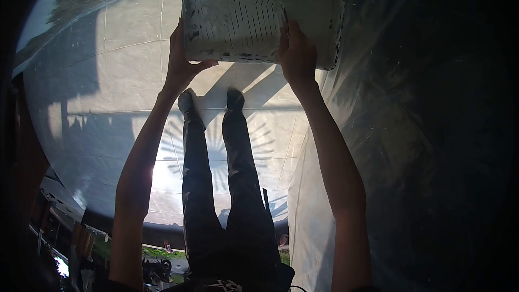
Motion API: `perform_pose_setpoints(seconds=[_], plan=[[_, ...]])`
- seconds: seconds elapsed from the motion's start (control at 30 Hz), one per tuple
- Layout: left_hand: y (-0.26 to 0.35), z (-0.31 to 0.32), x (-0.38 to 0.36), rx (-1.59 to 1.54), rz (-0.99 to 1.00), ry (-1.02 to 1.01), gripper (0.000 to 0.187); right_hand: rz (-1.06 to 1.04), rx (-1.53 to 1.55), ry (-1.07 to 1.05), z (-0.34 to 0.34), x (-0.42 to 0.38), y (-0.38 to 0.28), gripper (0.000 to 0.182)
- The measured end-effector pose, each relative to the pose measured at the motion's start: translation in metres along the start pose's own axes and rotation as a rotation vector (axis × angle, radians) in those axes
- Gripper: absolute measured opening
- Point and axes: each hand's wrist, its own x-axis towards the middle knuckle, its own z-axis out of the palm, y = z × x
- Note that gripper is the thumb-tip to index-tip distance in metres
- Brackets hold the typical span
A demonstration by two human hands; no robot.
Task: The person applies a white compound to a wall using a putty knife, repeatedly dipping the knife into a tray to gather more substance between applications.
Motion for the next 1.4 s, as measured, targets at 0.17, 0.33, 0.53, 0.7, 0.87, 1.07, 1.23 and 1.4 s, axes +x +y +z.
perform_pose_setpoints(seconds=[0.17, 0.33, 0.53, 0.7, 0.87, 1.07, 1.23, 1.4], plan=[[0.001, 0.002, -0.001, -0.002, -0.002, 0.021, 0.126, -0.341, -0.117, -0.054, 0.006, -0.016, -0.004, 0.009], [-0.002, 0.003, -0.001, -0.065, 0.008, 0.022, 0.127, -0.578, -0.054, -0.162, 0.002, -0.016, -0.015, 0.012], [-0.002, 0.003, -0.002, -0.014, 0.026, 0.037, 0.130, -0.498, 0.008, -0.352, -0.007, -0.001, -0.025, 0.010], [0.001, 0.002, -0.001, -0.044, 0.002, 0.022, 0.130, -0.323, 0.061, -0.665, -0.007, 0.044, -0.024, 0.021], [0.001, 0.002, 0.000, -0.060, -0.011, 0.007, 0.131, -0.336, 0.064, -0.835, 0.011, 0.088, -0.016, 0.027], [0.008, -0.003, 0.000, -0.064, -0.055, -0.020, 0.132, -0.110, 0.069, -1.128, 0.016, 0.114, -0.015, 0.034], [0.009, -0.003, 0.000, -0.059, -0.083, -0.028, 0.130, 0.039, 0.186, -1.215, 0.002, 0.109, -0.023, 0.035], [0.013, -0.007, -0.003, -0.044, -0.082, -0.036, 0.124, 0.159, 0.347, -1.180, -0.034, 0.110, -0.045, 0.035]])
